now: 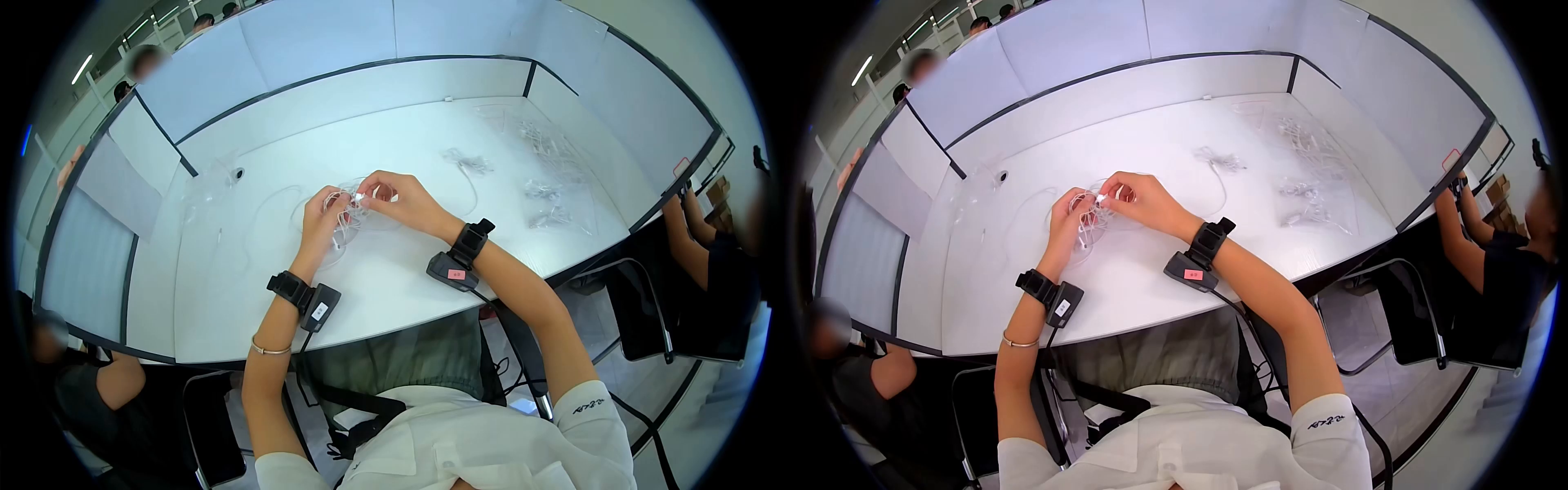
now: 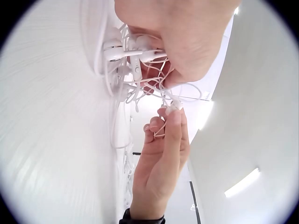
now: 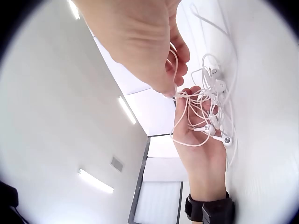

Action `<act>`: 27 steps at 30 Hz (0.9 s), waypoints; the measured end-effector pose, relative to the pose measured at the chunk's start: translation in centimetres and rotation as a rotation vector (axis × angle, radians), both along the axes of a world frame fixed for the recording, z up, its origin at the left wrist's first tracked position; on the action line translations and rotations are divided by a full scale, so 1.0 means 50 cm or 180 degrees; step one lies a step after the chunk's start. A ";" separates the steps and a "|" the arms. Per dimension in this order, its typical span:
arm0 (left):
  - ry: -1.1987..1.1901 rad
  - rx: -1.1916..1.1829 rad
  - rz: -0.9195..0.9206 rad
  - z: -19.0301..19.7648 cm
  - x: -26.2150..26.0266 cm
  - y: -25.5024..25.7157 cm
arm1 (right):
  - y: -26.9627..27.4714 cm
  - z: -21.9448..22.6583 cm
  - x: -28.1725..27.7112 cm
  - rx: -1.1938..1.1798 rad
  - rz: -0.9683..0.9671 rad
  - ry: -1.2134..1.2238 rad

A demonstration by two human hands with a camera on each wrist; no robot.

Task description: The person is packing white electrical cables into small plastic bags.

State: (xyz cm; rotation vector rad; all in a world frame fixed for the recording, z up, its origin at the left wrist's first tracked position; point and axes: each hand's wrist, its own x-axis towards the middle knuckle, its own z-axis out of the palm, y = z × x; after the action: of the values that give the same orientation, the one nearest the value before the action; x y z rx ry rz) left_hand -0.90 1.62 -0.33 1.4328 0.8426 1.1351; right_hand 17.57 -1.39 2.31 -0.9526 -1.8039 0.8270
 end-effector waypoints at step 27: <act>0.0034 -0.0007 -0.0224 0.003 -0.002 0.000 | 0.003 0.000 0.001 0.0400 -0.0196 0.0024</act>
State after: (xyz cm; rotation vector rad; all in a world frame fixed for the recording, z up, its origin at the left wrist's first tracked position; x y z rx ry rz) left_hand -0.99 1.63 -0.19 1.4568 0.7946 1.0742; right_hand 17.61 -1.25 2.29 -0.9176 -1.7888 0.6700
